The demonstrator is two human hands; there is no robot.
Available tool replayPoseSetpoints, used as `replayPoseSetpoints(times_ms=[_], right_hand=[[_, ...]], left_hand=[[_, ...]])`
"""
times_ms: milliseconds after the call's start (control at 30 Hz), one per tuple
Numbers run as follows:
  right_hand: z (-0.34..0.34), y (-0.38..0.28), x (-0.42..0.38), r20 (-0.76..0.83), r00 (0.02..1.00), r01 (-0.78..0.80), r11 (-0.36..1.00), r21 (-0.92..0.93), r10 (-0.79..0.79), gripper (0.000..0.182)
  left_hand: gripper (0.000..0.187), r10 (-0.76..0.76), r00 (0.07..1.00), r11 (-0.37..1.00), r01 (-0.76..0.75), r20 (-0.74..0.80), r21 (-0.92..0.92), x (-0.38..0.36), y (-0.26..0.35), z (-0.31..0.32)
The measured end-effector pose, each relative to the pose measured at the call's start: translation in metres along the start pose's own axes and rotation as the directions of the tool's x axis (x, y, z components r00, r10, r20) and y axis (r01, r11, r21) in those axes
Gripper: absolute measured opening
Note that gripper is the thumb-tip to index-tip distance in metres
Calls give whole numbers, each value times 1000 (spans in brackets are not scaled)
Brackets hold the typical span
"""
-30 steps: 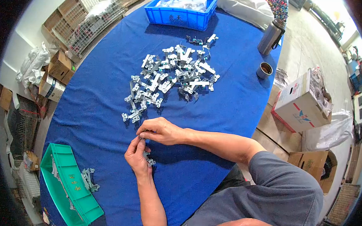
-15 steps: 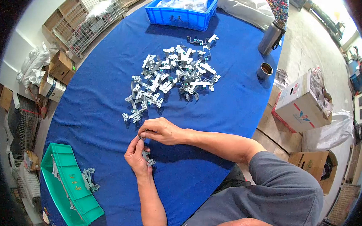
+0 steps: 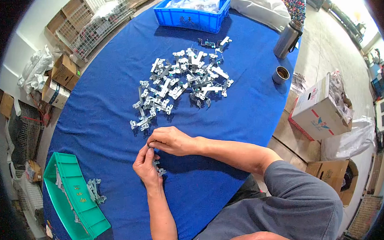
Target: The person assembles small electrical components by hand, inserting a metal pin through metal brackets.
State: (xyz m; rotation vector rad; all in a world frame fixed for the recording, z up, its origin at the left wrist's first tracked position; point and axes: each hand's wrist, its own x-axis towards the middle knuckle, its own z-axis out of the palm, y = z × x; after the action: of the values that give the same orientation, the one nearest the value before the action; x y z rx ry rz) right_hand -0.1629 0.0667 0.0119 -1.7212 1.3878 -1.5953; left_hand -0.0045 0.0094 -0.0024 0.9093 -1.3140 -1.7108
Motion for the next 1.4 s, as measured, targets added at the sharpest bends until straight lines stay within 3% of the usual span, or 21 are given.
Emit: replayPoseSetpoints(times_ms=[67, 300, 367, 600, 800, 867, 1100, 1167, 1300, 1400], right_hand=[[4, 5, -2, 5, 996, 85, 966, -242, -87, 17], [5, 5, -5, 29, 997, 71, 922, -381, -65, 15], [6, 8, -4, 74, 989, 147, 893, -426, -127, 14], [7, 7, -5, 58, 992, 125, 884, -450, -111, 14], [4, -1, -3, 46, 994, 107, 864, -493, -97, 25], [6, 6, -4, 67, 975, 216, 833, -510, -212, 33], [6, 8, -7, 40, 965, 242, 816, -525, -260, 39], [7, 9, -7, 30, 975, 202, 819, -537, -221, 40], [6, 3, -6, 34, 984, 167, 842, -512, -175, 37], [4, -1, -3, 17, 998, 60, 933, -354, -58, 38]], left_hand=[[24, 65, 998, 996, -64, -18, 60, -1, -2, 4], [24, 43, 995, 999, -40, -85, 29, -4, 5, 12], [24, 51, 995, 999, -50, -82, 12, -4, 4, 11], [24, 37, 996, 999, -34, -77, 33, -3, 2, 10], [28, 13, 999, 998, -10, -48, 55, -2, 4, 7], [28, 8, 999, 999, -6, -46, 43, -2, 6, 7], [32, -23, 1000, 999, 22, -20, -40, -3, 8, 9], [36, 19, 998, 1000, -19, 54, -1, -2, 1, 4], [37, -11, 1000, 1000, 11, 29, -4, -2, 4, 4], [37, -34, 999, 999, 34, 28, 18, 0, 6, 1]])
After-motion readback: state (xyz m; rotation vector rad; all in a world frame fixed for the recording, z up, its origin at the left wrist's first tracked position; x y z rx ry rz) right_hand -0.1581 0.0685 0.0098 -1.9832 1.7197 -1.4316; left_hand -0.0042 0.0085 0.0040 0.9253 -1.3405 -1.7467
